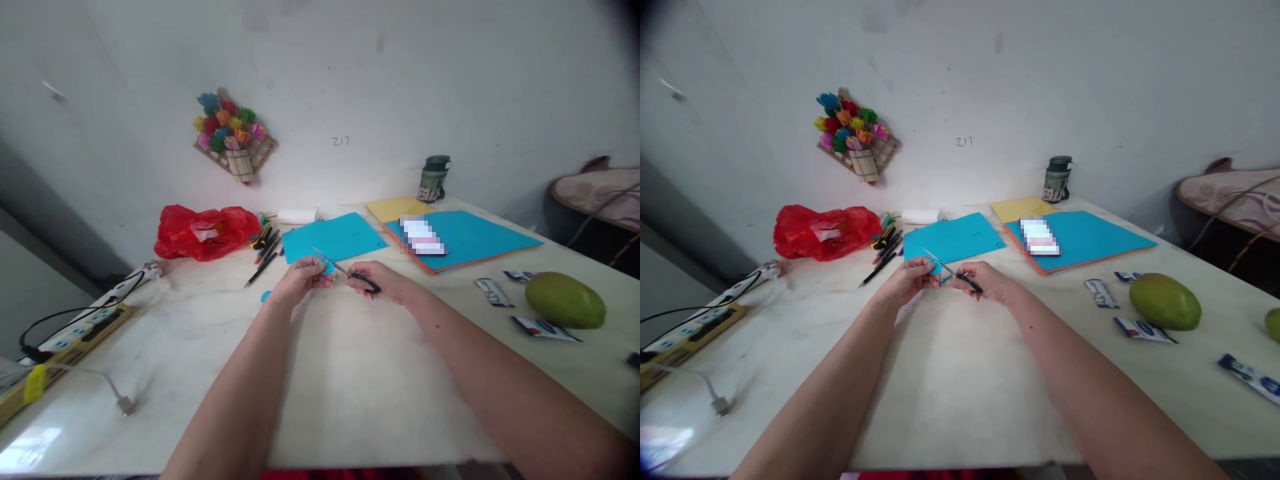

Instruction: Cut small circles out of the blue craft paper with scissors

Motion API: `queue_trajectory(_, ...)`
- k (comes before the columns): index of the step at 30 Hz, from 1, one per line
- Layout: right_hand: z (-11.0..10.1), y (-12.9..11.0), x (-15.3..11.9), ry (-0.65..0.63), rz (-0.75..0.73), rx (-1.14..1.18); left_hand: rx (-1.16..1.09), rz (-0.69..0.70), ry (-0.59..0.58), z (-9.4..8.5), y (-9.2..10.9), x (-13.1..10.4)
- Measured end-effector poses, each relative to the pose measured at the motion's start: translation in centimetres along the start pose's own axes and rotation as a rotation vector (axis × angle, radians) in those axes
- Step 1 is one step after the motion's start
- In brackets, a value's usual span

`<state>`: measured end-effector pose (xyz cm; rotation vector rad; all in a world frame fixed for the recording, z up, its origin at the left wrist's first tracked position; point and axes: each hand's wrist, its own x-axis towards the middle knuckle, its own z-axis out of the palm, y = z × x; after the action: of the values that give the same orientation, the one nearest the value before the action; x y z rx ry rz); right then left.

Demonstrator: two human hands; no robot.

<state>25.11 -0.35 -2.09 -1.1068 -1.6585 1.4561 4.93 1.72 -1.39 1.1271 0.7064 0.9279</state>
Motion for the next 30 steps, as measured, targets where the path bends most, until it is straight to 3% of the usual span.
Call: queue_trajectory(30, 0.06, -0.08, -0.04, 0.001, 0.004, -0.006, -0.010, 0.016, -0.015, 0.14, -0.02, -0.06)
